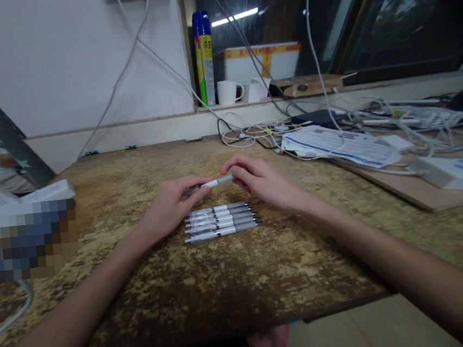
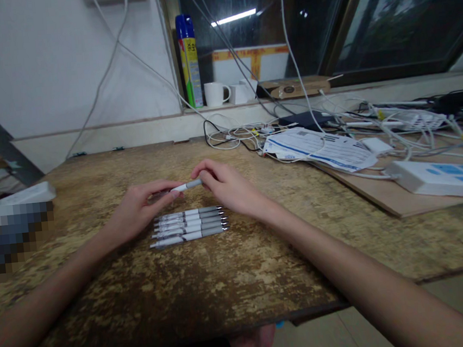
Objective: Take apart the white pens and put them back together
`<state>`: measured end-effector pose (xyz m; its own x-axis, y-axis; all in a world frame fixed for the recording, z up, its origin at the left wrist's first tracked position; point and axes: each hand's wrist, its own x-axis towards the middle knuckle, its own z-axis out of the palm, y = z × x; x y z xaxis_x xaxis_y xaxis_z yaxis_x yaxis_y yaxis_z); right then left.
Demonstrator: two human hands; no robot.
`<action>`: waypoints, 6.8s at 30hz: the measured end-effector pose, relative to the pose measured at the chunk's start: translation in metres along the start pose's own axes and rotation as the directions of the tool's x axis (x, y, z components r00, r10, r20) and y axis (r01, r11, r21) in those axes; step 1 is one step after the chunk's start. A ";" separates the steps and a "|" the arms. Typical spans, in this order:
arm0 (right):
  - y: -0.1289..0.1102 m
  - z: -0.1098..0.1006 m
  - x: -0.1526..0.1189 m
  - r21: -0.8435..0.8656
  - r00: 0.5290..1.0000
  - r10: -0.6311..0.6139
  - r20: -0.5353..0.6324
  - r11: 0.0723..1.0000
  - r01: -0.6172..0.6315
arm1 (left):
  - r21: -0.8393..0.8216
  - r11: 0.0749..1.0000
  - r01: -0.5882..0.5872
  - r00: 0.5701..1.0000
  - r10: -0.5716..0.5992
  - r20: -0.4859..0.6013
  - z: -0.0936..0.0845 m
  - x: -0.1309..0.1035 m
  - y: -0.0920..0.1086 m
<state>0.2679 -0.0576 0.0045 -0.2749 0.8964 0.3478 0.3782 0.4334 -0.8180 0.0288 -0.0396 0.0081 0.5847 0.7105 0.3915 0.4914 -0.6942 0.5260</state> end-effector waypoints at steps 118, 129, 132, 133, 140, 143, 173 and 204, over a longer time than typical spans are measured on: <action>-0.026 -0.040 0.000 0.909 0.956 0.129 -0.264 0.364 0.202 | -0.149 0.972 0.181 0.983 -0.184 -0.003 -0.002 -0.001 -0.001; -0.029 -0.035 0.001 0.892 0.960 0.119 -0.255 0.413 0.186 | -0.139 0.973 0.182 0.983 -0.183 0.007 -0.003 -0.001 0.002; -0.031 -0.034 0.002 0.893 0.956 0.134 -0.260 0.410 0.185 | -0.137 0.973 0.185 0.983 -0.186 0.009 -0.003 -0.001 0.003; -0.031 -0.034 0.002 0.889 0.954 0.140 -0.267 0.417 0.187 | -0.138 0.973 0.187 0.982 -0.188 0.011 -0.003 -0.001 0.004; -0.032 -0.035 0.001 0.874 0.949 0.132 -0.285 0.442 0.201 | -0.164 0.966 0.201 0.980 -0.200 0.023 -0.001 -0.002 0.002; -0.031 -0.035 0.001 0.873 0.949 0.125 -0.290 0.440 0.210 | -0.166 0.964 0.206 0.979 -0.204 0.028 0.000 -0.002 0.001; -0.035 -0.035 -0.002 0.876 0.950 0.146 -0.275 0.445 0.185 | -0.136 0.973 0.186 0.983 -0.183 0.035 -0.001 -0.002 0.003; -0.030 -0.036 -0.001 0.845 0.960 0.067 -0.271 0.495 0.204 | -0.138 0.973 0.182 0.983 -0.178 0.043 0.001 -0.002 0.001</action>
<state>0.2888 -0.0686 0.0453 0.0006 0.9151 0.4033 -0.6151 0.3183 -0.7213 0.0286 -0.0421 0.0073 0.5153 0.8171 0.2584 0.4960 -0.5302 0.6876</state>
